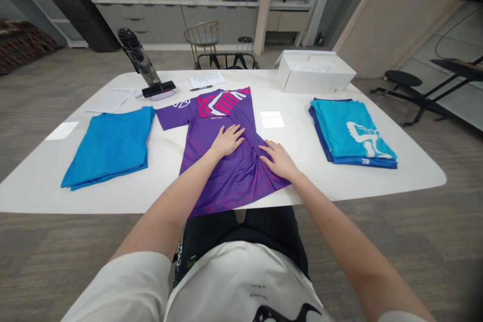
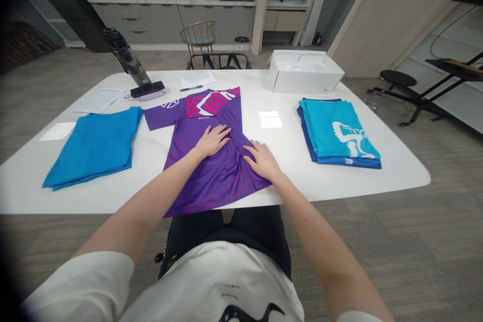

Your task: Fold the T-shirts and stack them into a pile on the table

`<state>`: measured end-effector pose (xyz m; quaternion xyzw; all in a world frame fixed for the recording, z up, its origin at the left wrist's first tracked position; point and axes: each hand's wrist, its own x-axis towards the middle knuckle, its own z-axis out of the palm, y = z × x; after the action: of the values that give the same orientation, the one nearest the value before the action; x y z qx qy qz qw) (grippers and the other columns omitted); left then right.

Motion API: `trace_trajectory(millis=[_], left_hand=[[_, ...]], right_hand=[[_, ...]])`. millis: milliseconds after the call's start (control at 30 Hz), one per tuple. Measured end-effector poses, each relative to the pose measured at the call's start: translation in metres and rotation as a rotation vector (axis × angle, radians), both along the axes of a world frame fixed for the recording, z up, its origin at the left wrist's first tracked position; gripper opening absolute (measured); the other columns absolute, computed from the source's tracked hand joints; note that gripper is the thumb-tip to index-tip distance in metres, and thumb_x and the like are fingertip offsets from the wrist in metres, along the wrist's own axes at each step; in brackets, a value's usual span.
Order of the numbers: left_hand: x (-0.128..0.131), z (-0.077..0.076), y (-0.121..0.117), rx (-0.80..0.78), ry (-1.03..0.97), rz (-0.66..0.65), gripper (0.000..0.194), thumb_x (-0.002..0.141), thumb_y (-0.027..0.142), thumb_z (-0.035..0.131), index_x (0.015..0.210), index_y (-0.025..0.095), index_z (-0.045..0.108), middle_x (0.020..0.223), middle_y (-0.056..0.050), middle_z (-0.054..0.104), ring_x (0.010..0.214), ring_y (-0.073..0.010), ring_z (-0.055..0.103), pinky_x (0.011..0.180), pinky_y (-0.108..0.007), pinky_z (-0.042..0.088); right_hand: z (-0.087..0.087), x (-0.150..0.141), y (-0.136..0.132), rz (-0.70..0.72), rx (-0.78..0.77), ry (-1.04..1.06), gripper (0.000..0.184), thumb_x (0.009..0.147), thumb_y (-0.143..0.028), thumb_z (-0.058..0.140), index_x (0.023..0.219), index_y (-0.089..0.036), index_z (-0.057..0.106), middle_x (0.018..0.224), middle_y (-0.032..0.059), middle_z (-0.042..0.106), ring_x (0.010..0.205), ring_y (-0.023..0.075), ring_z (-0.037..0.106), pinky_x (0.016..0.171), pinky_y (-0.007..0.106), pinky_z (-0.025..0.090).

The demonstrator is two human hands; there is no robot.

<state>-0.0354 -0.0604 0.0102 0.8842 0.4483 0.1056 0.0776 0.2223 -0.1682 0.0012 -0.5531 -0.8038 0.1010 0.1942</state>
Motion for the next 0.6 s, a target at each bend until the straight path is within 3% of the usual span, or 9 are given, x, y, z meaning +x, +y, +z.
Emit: trace_trajectory(millis=[133,267,400,600], left_hand=[[0.007,0.007,-0.012,0.064,-0.024,-0.072,0.048,0.107,0.033,0.038,0.151,0.023,0.053,0.155,-0.012,0.053,0.144,-0.0273,0.047,0.122,-0.049,0.029],[0.020,0.015,-0.043,0.058,-0.099,-0.112,0.042,0.105,0.029,0.043,0.142,0.022,0.062,0.144,-0.011,0.062,0.132,-0.0238,0.056,0.113,-0.040,0.042],[0.029,0.024,-0.088,0.045,-0.161,-0.215,0.036,0.105,0.031,0.045,0.129,0.024,0.070,0.137,-0.009,0.064,0.127,-0.0219,0.058,0.109,-0.037,0.045],[0.033,0.019,-0.143,0.095,-0.067,-0.279,0.033,0.104,0.030,0.048,0.128,0.024,0.070,0.131,-0.008,0.067,0.124,-0.0228,0.059,0.105,-0.039,0.044]], right_hand=[[0.001,0.004,-0.024,-0.009,0.023,0.050,0.046,0.099,-0.051,0.057,0.135,-0.026,0.067,0.151,0.0137,0.054,0.144,0.0312,0.047,0.124,0.057,0.030],[0.004,0.008,-0.052,-0.010,0.040,0.108,0.049,0.091,-0.058,0.066,0.129,-0.027,0.070,0.147,0.0143,0.056,0.140,0.0319,0.050,0.122,0.054,0.034],[0.005,0.008,-0.079,-0.038,0.050,0.134,0.057,0.083,-0.060,0.076,0.126,-0.024,0.071,0.150,0.0168,0.051,0.140,0.0345,0.048,0.120,0.053,0.038],[-0.001,0.005,-0.106,-0.060,0.141,0.158,0.042,0.087,-0.048,0.073,0.121,-0.024,0.072,0.141,0.0159,0.057,0.134,0.0344,0.053,0.118,0.056,0.039]])
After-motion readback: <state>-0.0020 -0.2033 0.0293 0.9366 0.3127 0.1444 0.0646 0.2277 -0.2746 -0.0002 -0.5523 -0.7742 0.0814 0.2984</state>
